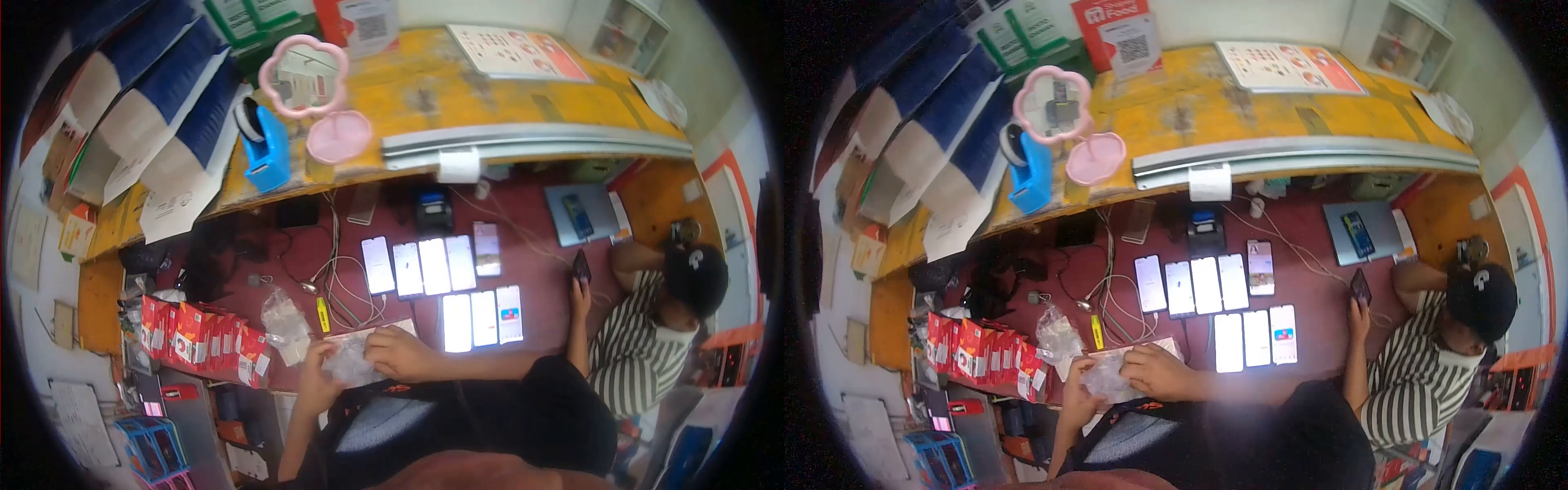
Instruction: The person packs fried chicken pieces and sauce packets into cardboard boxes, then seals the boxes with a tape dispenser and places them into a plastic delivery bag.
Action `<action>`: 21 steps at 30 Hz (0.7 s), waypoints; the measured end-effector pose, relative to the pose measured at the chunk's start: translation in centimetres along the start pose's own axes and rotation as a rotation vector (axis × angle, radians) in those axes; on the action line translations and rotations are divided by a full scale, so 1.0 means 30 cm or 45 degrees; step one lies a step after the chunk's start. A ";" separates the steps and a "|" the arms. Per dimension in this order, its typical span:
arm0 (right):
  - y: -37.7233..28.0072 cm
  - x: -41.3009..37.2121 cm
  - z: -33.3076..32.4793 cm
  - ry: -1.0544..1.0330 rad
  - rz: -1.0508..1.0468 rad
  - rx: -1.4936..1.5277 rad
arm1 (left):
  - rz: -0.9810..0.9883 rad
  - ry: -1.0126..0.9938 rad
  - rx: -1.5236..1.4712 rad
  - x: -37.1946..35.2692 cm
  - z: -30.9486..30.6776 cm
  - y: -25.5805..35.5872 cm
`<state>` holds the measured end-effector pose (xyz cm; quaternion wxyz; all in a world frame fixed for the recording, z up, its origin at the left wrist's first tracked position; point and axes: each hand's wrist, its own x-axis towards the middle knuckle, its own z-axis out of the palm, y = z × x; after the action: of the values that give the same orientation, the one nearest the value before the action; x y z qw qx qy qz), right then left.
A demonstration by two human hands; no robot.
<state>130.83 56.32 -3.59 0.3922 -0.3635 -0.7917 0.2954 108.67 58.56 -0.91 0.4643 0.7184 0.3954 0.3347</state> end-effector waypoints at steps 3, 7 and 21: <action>0.005 -0.018 0.007 0.055 0.023 0.041 | -0.312 -0.024 -0.020 -0.132 -0.123 -0.237; 0.010 -0.046 0.014 0.144 0.044 0.021 | -0.850 -0.156 0.263 -0.320 -0.194 -0.445; -0.031 -0.067 0.065 0.257 0.001 0.078 | 0.944 -0.065 -0.700 0.094 -0.167 0.585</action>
<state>129.75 53.84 -4.72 0.4806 -0.3795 -0.7388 0.2814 110.25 58.56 17.49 0.4962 0.6696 -0.0031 0.5527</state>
